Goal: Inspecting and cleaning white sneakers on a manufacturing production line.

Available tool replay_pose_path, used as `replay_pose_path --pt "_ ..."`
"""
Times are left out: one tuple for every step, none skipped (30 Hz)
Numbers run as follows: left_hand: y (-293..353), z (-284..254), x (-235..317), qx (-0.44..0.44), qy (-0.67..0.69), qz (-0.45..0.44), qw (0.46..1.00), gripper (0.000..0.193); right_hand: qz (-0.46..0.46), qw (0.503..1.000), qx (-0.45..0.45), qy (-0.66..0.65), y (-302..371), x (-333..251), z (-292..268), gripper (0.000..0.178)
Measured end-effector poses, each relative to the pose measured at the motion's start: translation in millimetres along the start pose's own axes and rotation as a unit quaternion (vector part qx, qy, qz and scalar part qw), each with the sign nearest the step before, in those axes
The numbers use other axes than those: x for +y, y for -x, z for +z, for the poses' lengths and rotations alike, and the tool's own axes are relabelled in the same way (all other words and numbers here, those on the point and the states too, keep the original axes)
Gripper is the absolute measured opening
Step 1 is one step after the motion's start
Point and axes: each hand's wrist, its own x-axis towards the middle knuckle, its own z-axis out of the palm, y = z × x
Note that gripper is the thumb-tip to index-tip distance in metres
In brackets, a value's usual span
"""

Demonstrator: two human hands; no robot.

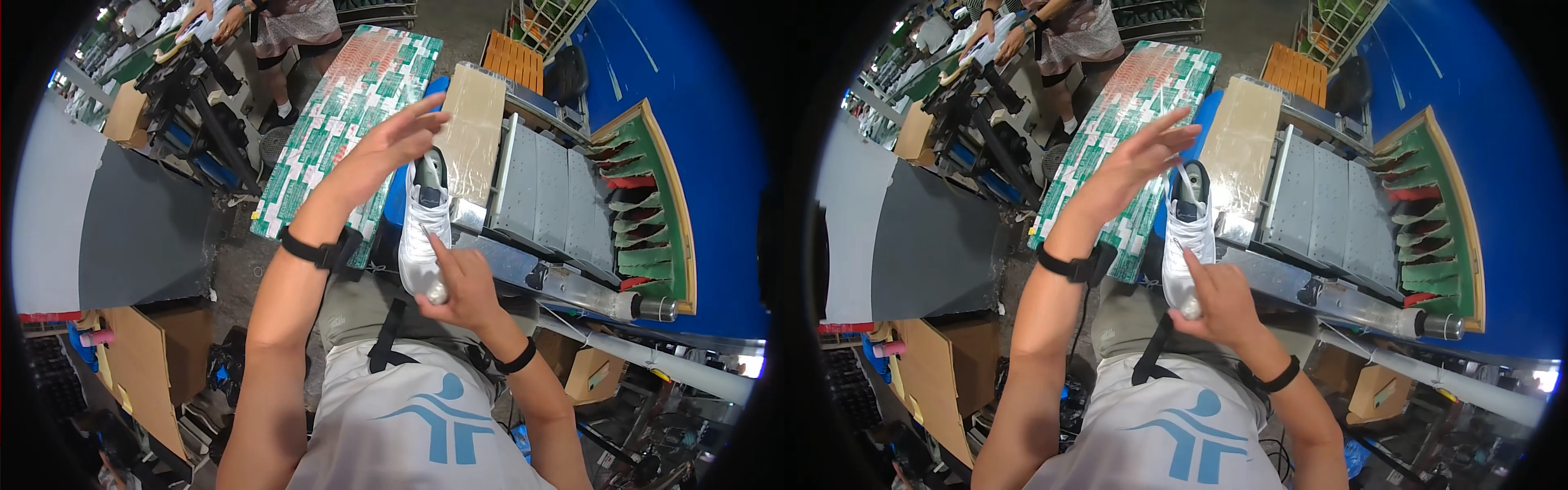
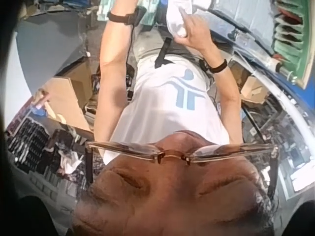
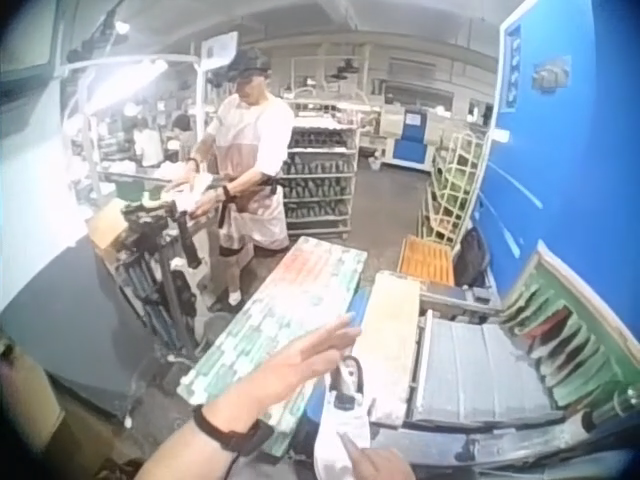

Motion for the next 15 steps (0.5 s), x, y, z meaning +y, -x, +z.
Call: replay_pose_path --pt "-6.6 -10.1 -9.5 0.001 0.002 0.002 1.0 0.074 -0.014 0.999 0.0 0.05 -12.1 -0.7 3.3 0.1" --pt "-9.9 -23.6 -29.9 -0.058 -0.159 -0.042 0.985 0.081 -0.028 0.995 0.0 0.1 -21.6 0.1 5.9 0.101" --pt "-10.4 -28.8 -37.9 -0.116 -0.315 -0.086 0.938 0.088 -0.027 0.995 -0.002 0.1 -28.0 1.4 6.4 0.101" --pt "-5.6 -29.6 -49.0 -0.129 -0.355 -0.089 0.922 0.09 -0.02 0.989 -0.004 0.145 -33.3 2.9 6.3 0.101" --pt "-1.2 -25.6 -55.5 -0.143 -0.394 -0.092 0.903 0.092 -0.014 0.981 -0.007 0.191 -36.7 5.3 6.0 0.102" --pt "-2.1 -27.8 -62.1 -0.126 -0.367 -0.083 0.918 0.088 -0.026 0.978 -0.007 0.206 -38.3 8.0 5.4 0.098" --pt "-4.2 -32.7 -65.8 -0.127 -0.364 -0.084 0.919 0.088 -0.024 0.978 -0.01 0.206 -41.9 8.3 6.2 0.098" --pt "-6.2 -34.1 -62.1 -0.125 -0.385 -0.074 0.911 0.087 -0.028 0.978 -0.02 0.205 -45.7 7.8 4.7 0.095" --pt "-6.8 -35.5 -61.0 -0.124 -0.406 -0.063 0.903 0.086 -0.032 0.978 -0.031 0.204 -49.3 5.9 1.8 0.093" --pt "-5.5 -37.5 -64.7 -0.119 -0.391 -0.058 0.911 0.085 -0.03 0.978 -0.035 0.203 -51.7 2.5 -4.2 0.093" --pt "-4.9 -38.1 -65.6 -0.12 -0.389 -0.06 0.912 0.085 0.024 0.991 -0.063 0.119 -57.2 -4.2 -12.3 0.089" --pt "-4.4 -37.8 -66.8 -0.114 -0.391 -0.059 0.911 0.083 0.078 0.992 -0.091 0.032 -60.3 -7.0 -16.2 0.085" --pt "-4.3 -37.2 -67.9 -0.109 -0.394 -0.058 0.911 0.082 0.08 0.992 -0.092 0.031 -59.6 -4.1 -17.3 0.085" --pt "-7.1 -34.8 -66.0 -0.112 -0.392 -0.06 0.911 0.082 0.123 0.988 -0.083 -0.041 -60.3 -3.4 -21.3 0.082" --pt "-12.3 -32.2 -62.5 -0.108 -0.383 -0.085 0.914 0.079 0.166 0.977 -0.073 -0.112 -62.7 -4.2 -24.0 0.078"
